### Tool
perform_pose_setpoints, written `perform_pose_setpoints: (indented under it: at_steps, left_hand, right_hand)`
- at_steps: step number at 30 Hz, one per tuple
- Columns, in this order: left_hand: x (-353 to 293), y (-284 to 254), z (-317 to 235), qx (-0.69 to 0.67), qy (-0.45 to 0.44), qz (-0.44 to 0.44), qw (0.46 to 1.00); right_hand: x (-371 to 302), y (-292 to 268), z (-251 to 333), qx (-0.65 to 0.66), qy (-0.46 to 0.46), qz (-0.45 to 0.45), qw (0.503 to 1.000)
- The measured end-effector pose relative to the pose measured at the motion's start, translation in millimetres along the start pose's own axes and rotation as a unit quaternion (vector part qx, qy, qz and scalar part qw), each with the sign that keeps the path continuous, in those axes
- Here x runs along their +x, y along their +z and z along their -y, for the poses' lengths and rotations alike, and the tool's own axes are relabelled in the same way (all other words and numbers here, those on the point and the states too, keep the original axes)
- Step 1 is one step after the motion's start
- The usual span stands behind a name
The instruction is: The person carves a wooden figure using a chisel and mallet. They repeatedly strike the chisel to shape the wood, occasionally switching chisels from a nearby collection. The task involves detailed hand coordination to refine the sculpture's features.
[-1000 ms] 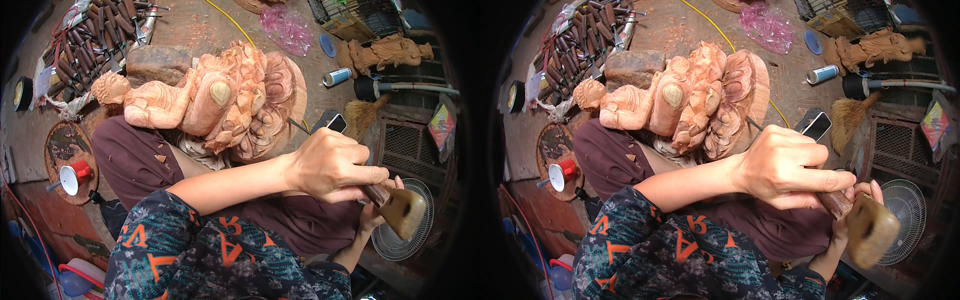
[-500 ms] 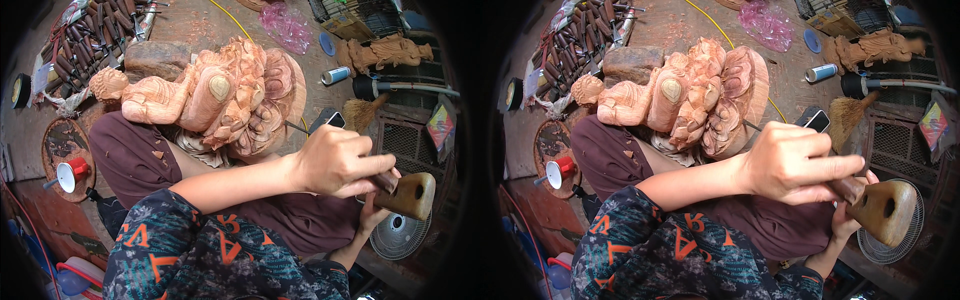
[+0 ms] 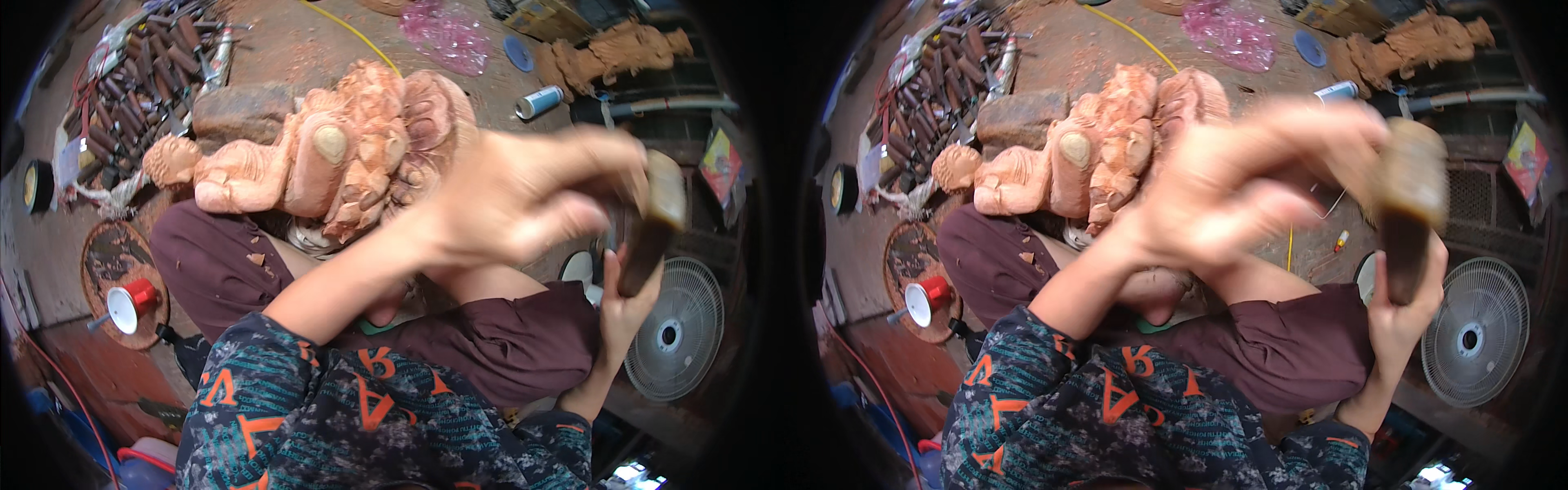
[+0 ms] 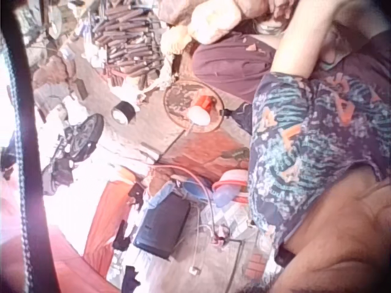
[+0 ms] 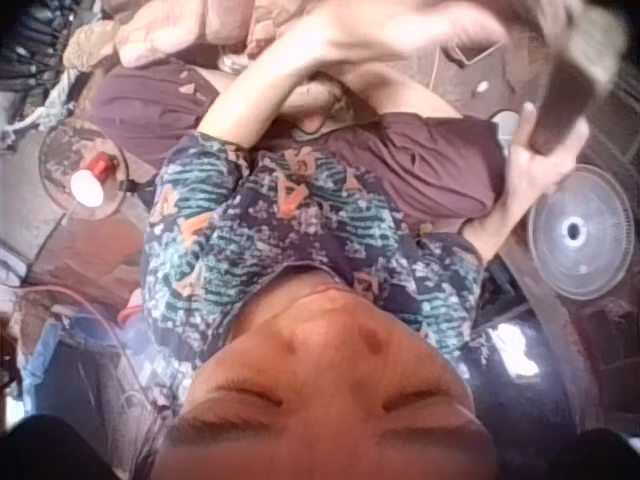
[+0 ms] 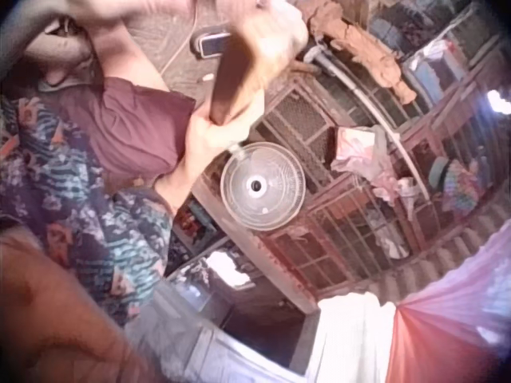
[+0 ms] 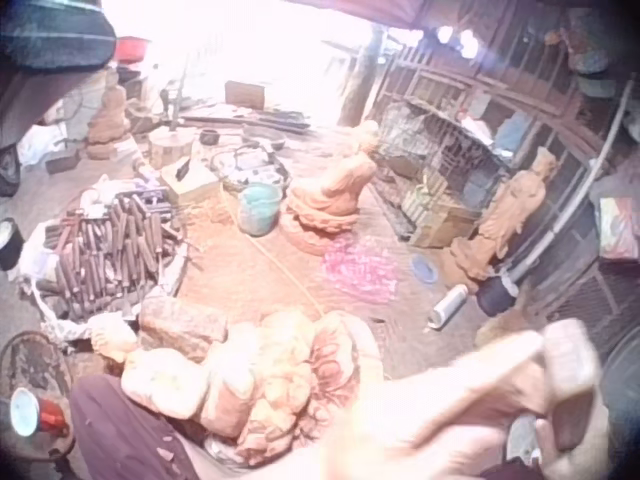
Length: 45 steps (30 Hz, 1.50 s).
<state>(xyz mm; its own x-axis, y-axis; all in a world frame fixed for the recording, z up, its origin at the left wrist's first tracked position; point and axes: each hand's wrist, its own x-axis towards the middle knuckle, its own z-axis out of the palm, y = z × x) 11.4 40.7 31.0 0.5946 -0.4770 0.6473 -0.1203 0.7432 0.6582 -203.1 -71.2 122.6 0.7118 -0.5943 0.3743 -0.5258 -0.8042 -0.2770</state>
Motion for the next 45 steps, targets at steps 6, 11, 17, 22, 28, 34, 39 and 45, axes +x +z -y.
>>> perform_pose_setpoints:
  at_steps: [6,11,17,22,28,34,39,45]
  left_hand:
    - [5,-44,-15,-0.152,0.053,-0.079,0.984]
    - [1,-37,-12,-0.185,0.026,-0.062,0.98]
    - [-4,-31,-9,-0.168,0.007,-0.062,0.984]
    - [-2,-22,-14,-0.129,0.026,-0.049,0.99]
    - [-5,-19,-9,-0.101,0.034,-0.074,0.992]
    - [-7,-20,-10,-0.115,0.036,-0.078,0.99]
    - [-25,-18,-6,-0.066,-0.065,-0.127,0.988]
    - [-28,-32,-15,-0.282,0.015,-0.115,0.953]
  right_hand:
    - [8,7,-2,0.128,0.057,0.113,0.984]
    - [5,7,-3,0.189,0.083,0.1,0.973]
    - [5,7,1,0.216,0.058,0.096,0.97]
    - [12,8,5,0.23,0.028,0.096,0.968]
    - [48,3,41,0.205,-0.109,0.072,0.97]
    - [84,-23,75,0.117,-0.248,0.095,0.957]
    - [78,-21,88,-0.013,-0.298,0.07,0.952]
    - [60,-19,80,-0.041,-0.253,0.114,0.96]
